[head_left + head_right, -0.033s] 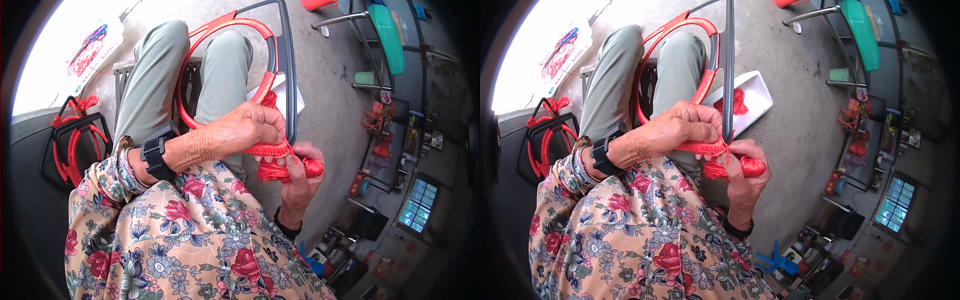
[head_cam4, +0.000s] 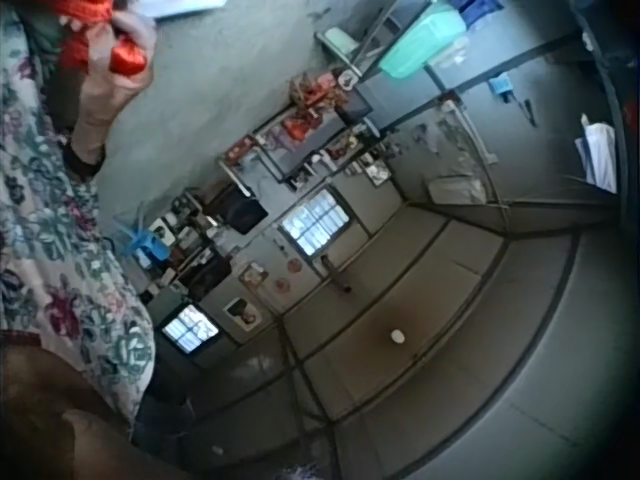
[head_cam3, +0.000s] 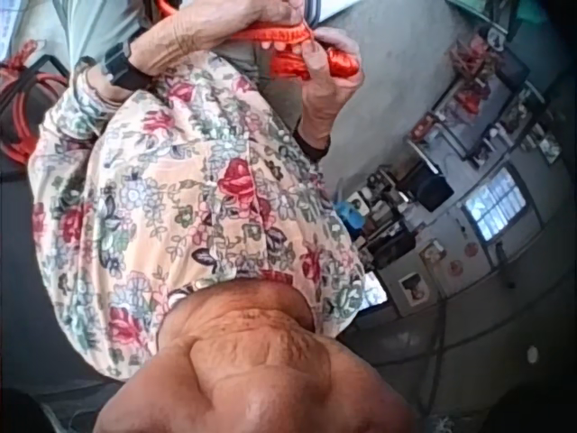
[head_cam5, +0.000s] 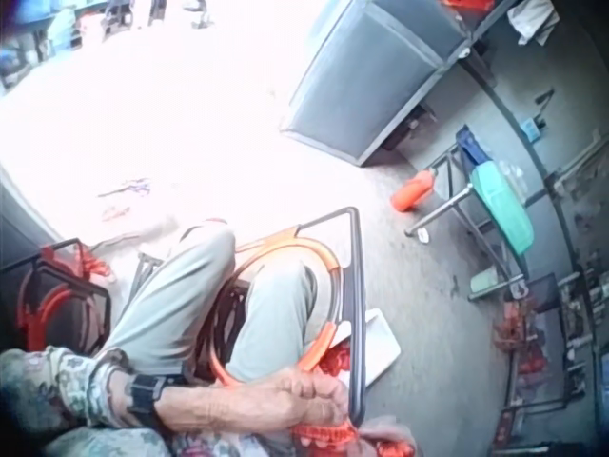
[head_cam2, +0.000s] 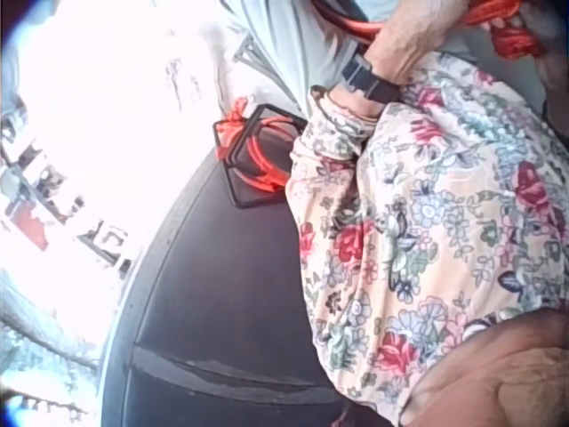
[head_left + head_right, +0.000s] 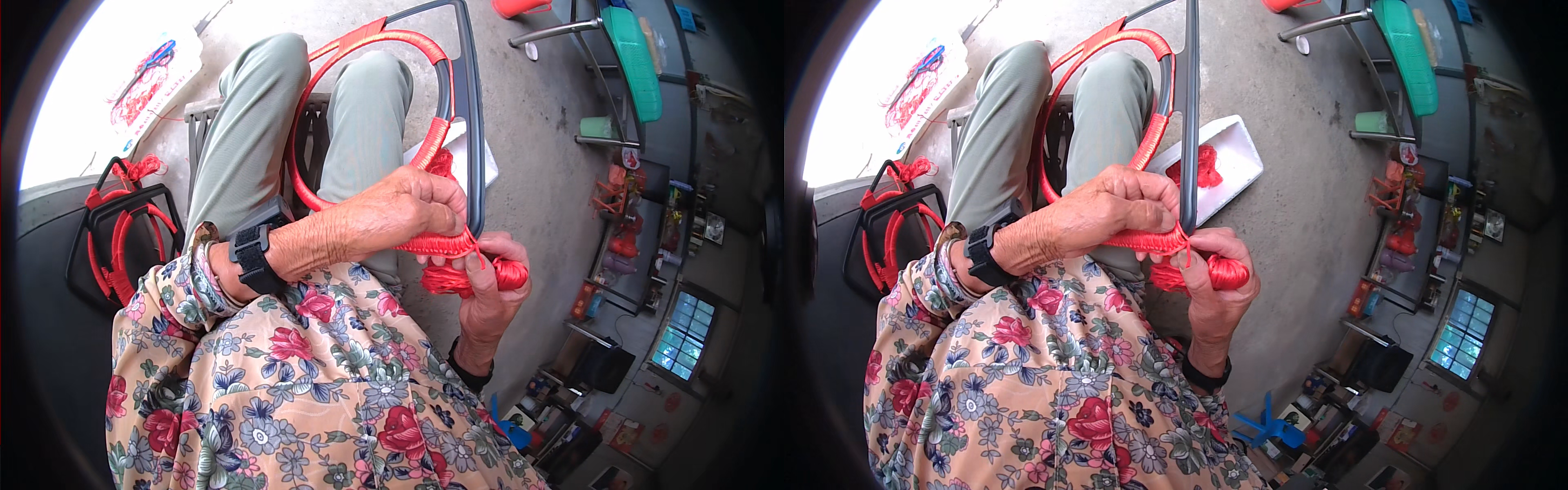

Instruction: Wrapping a red plastic furniture frame with red cord using a needle.

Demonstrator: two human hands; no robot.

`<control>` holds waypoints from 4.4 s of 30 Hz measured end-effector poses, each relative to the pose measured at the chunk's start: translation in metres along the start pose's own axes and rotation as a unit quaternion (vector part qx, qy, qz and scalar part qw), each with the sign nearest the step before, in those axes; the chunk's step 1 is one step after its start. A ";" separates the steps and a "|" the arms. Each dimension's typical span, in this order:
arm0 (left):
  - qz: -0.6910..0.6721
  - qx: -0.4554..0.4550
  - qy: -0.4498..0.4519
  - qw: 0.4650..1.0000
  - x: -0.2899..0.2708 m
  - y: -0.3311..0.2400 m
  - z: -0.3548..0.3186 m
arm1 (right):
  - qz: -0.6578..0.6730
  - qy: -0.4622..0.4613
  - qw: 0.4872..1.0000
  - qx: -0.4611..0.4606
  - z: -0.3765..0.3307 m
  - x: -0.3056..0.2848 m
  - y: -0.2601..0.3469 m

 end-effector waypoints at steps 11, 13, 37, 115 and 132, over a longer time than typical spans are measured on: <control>0.018 -0.022 -0.014 0.999 -0.003 -0.002 -0.004 | -0.138 -0.010 0.988 -0.072 0.002 0.011 0.015; 0.025 -0.024 -0.012 0.999 -0.001 -0.005 -0.002 | -0.179 -0.015 0.980 -0.091 0.003 0.009 0.020; -0.023 0.060 -0.006 0.998 -0.011 -0.030 -0.006 | 0.165 0.097 0.949 -0.249 0.040 -0.095 0.177; -0.115 -0.031 -0.030 0.992 -0.013 -0.012 -0.013 | 0.224 0.101 0.950 0.194 0.008 0.014 0.011; -0.059 -0.046 -0.050 0.996 -0.014 -0.007 -0.029 | 0.376 0.165 0.899 -0.152 0.043 -0.029 0.121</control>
Point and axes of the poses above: each hand's wrist, its own z-axis towards the middle knuckle, its own x-axis out of the palm, y = z × x, the point moved 7 cm from there along z, towards the middle knuckle, and after that the axes turned 6 degrees about y, right-handed, at the moved point
